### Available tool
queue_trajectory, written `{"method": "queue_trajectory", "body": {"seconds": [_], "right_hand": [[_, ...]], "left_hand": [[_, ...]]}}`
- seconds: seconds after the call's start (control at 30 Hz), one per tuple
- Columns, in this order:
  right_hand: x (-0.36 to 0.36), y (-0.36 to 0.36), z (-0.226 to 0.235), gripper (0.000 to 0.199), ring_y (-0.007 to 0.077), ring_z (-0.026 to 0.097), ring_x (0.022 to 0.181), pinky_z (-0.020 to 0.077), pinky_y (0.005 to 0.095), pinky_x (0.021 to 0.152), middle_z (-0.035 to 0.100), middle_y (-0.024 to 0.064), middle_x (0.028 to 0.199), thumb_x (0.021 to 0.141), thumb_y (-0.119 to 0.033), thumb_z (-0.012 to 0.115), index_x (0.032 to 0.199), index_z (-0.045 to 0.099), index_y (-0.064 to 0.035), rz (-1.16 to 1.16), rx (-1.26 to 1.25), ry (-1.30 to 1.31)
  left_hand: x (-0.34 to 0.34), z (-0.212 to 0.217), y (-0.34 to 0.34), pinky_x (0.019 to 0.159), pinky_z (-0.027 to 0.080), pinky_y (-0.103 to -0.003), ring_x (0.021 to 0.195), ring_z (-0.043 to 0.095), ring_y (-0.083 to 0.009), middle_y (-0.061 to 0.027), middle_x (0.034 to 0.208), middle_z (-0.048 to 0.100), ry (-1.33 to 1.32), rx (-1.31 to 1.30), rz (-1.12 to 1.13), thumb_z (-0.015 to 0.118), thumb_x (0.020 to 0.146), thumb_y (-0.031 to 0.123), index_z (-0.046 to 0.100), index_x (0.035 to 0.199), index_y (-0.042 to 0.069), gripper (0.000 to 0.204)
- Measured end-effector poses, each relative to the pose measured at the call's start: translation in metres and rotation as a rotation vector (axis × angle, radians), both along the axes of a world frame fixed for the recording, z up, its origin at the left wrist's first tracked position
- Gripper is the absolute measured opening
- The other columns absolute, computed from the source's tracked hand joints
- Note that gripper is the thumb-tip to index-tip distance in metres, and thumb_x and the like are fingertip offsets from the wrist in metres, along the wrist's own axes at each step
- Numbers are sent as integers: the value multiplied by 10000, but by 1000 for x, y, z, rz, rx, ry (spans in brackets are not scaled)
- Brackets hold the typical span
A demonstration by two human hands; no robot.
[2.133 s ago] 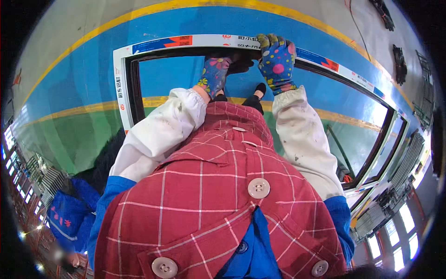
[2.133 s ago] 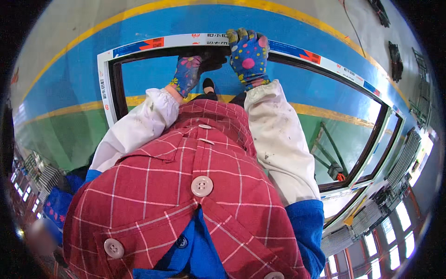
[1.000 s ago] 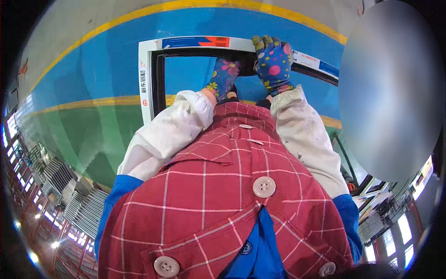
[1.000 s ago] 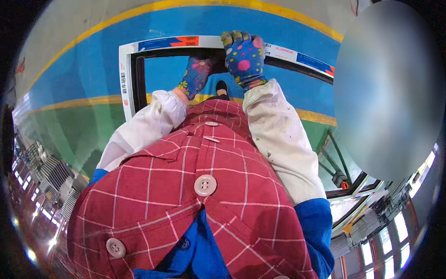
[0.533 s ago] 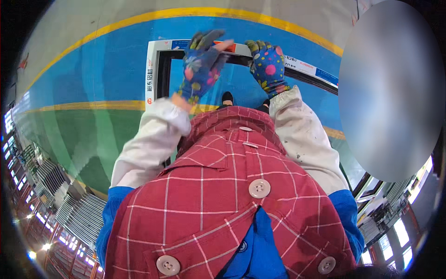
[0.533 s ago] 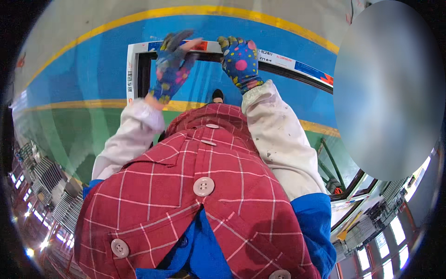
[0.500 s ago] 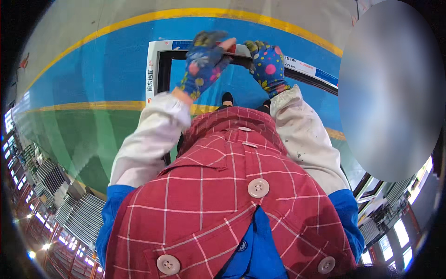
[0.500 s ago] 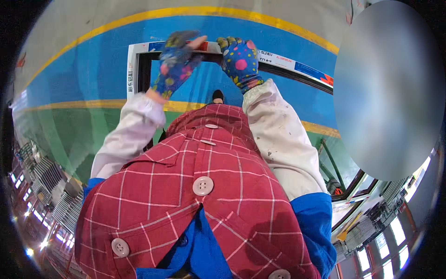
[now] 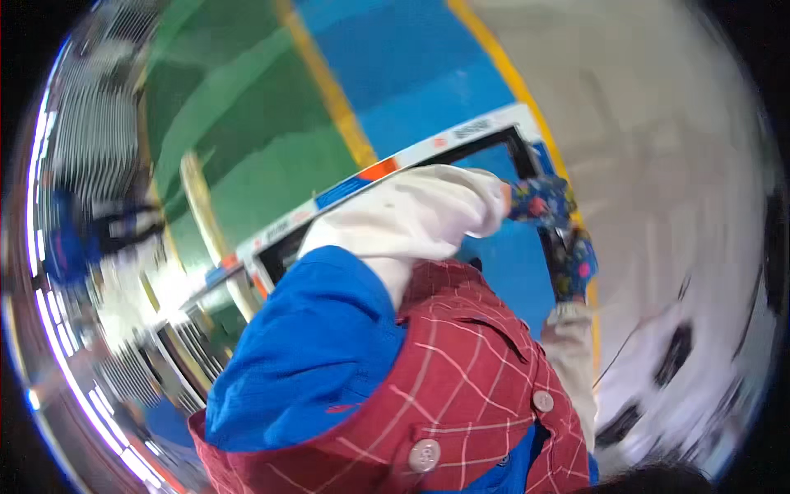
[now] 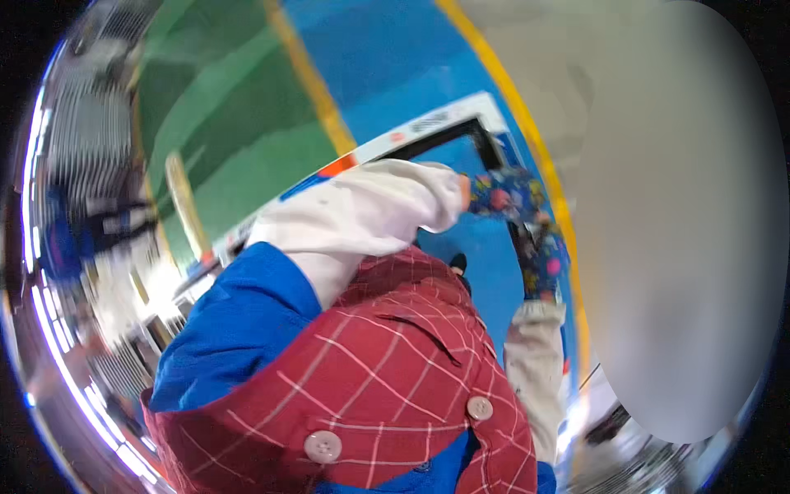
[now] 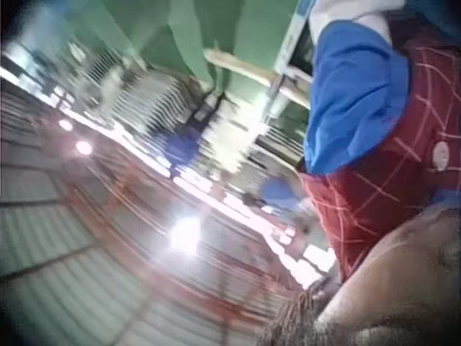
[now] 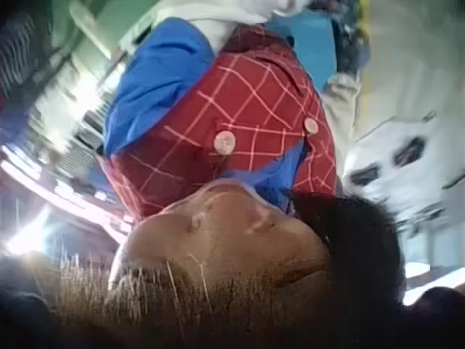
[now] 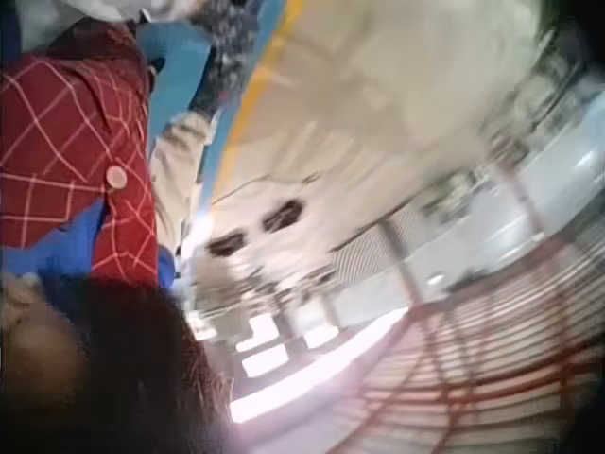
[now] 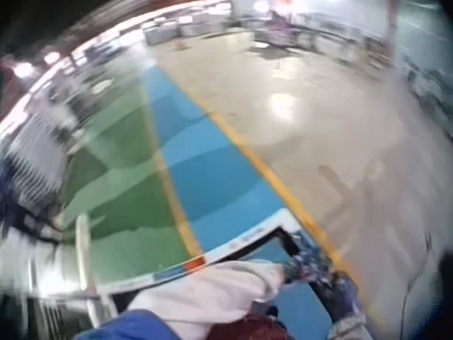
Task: Installing a rubber seal onto the edge of a large white metal frame.
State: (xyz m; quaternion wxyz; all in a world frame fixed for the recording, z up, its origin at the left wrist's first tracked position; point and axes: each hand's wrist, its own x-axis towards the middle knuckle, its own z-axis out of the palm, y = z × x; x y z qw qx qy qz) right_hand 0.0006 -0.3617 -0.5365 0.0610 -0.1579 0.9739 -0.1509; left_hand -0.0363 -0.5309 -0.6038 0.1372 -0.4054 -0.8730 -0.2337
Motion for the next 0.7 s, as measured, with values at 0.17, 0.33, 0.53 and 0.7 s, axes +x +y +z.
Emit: {"method": "queue_trajectory", "body": {"seconds": [0.17, 0.33, 0.53, 0.7], "right_hand": [[-10, 53, -75, 527, 317, 597, 833, 456, 404, 711, 611, 194, 928, 739, -364, 693, 1090, 531, -6, 269, -172, 225], [-20, 28, -69, 552, 325, 568, 845, 440, 375, 745, 595, 192, 936, 779, -318, 673, 1135, 480, 57, 396, -164, 6], [-15, 28, -64, 579, 319, 519, 1020, 424, 370, 866, 528, 227, 1102, 815, -310, 629, 1211, 423, 60, 702, 71, 481], [25, -60, -4, 459, 327, 483, 1067, 403, 372, 923, 485, 200, 1167, 800, -145, 638, 1178, 462, 46, 702, -299, 362]], "left_hand": [[103, 23, -3, 1026, 297, -464, 1202, 411, -300, -142, 1290, 430, 152, 381, 605, 509, 773, 154, 471, 1230, 169, 459], [320, -56, 5, 774, 472, -288, 971, 561, -210, -134, 1162, 532, -800, 1288, 1190, 445, 898, 207, 392, 1302, 51, 436], [470, 6, -12, 485, 330, -195, 623, 421, -29, -9, 885, 541, -321, 836, 1539, 488, 866, 130, 550, 1158, 17, 320], [555, 83, -39, 677, 420, -276, 857, 539, -185, -136, 1109, 534, -135, 645, 2238, 549, 795, 83, 524, 1159, 13, 371]]}}
